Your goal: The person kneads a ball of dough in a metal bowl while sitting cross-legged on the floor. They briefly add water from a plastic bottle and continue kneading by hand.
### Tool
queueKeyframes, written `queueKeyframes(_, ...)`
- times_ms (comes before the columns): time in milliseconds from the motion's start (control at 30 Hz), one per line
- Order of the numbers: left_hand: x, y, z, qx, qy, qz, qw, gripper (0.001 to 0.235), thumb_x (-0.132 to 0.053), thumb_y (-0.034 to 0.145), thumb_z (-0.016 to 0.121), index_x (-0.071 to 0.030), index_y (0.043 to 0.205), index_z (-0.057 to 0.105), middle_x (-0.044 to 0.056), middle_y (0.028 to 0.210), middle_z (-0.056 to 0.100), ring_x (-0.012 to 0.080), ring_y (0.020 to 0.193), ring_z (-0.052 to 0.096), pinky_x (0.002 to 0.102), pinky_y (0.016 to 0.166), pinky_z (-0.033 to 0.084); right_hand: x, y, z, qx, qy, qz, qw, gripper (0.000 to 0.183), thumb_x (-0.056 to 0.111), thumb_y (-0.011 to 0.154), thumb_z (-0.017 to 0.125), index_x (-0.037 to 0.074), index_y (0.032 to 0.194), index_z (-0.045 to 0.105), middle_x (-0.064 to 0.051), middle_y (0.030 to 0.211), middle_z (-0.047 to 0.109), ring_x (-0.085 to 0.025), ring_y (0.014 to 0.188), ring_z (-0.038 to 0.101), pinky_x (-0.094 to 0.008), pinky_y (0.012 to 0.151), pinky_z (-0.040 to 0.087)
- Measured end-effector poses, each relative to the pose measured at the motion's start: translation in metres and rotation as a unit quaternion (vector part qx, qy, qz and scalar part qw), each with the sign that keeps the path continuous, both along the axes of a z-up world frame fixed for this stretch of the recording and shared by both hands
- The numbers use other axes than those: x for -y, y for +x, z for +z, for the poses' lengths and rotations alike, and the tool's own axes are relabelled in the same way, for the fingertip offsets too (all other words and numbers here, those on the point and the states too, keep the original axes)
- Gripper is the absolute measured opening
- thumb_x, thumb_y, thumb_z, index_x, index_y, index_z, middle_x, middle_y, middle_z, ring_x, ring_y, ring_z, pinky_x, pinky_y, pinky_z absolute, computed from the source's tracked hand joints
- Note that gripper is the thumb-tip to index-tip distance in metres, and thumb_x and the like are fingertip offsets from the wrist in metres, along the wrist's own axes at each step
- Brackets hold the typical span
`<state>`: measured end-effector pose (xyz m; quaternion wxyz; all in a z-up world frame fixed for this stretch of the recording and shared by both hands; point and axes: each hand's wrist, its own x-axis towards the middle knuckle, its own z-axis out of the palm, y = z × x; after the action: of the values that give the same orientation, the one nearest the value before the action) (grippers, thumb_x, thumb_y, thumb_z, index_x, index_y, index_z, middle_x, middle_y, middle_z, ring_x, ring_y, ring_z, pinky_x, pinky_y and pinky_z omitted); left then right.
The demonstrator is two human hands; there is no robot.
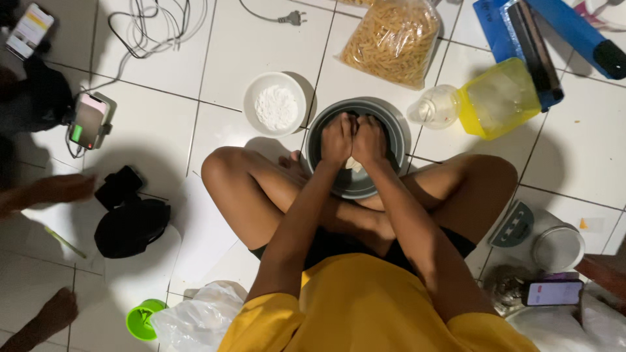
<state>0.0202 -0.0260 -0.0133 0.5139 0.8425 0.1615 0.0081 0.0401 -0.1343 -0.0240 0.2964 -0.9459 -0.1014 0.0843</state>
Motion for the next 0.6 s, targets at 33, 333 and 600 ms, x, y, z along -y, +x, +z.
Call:
queueKeyframes(33,0.002,-0.003,0.000,-0.006,-0.002,0.000,1.000,0.051,-0.034,0.108,0.030,-0.001,0.096,0.068,0.030,0.089,0.067,0.0483,0.092,0.067,0.054,0.086,0.052,0.004,-0.002,-0.010,-0.006,-0.002,0.000,1.000,0.026,0.023,0.089,0.059,0.001,0.102,0.066,-0.020,0.093,0.063,-0.044,0.094,0.065,-0.051,0.086,0.052)
queueKeyframes(333,0.002,-0.005,-0.022,0.180,0.226,-0.026,0.957,0.036,-0.019,0.108,0.034,-0.008,0.082,0.056,0.012,0.068,0.047,0.0353,0.068,0.056,0.046,0.064,0.047,0.002,0.002,-0.004,0.283,-0.094,0.051,0.953,0.026,0.021,0.100,0.056,0.014,0.075,0.055,-0.007,0.075,0.045,-0.029,0.067,0.053,-0.039,0.063,0.045)
queueKeyframes(600,0.001,0.008,-0.024,0.230,0.283,0.005,0.931,0.033,-0.012,0.103,0.044,-0.010,0.070,0.050,0.009,0.067,0.043,0.0311,0.063,0.052,0.040,0.060,0.045,-0.003,0.014,0.006,0.344,-0.120,0.038,0.930,0.035,0.016,0.102,0.058,0.011,0.067,0.052,-0.006,0.069,0.044,-0.027,0.063,0.054,-0.036,0.058,0.047)
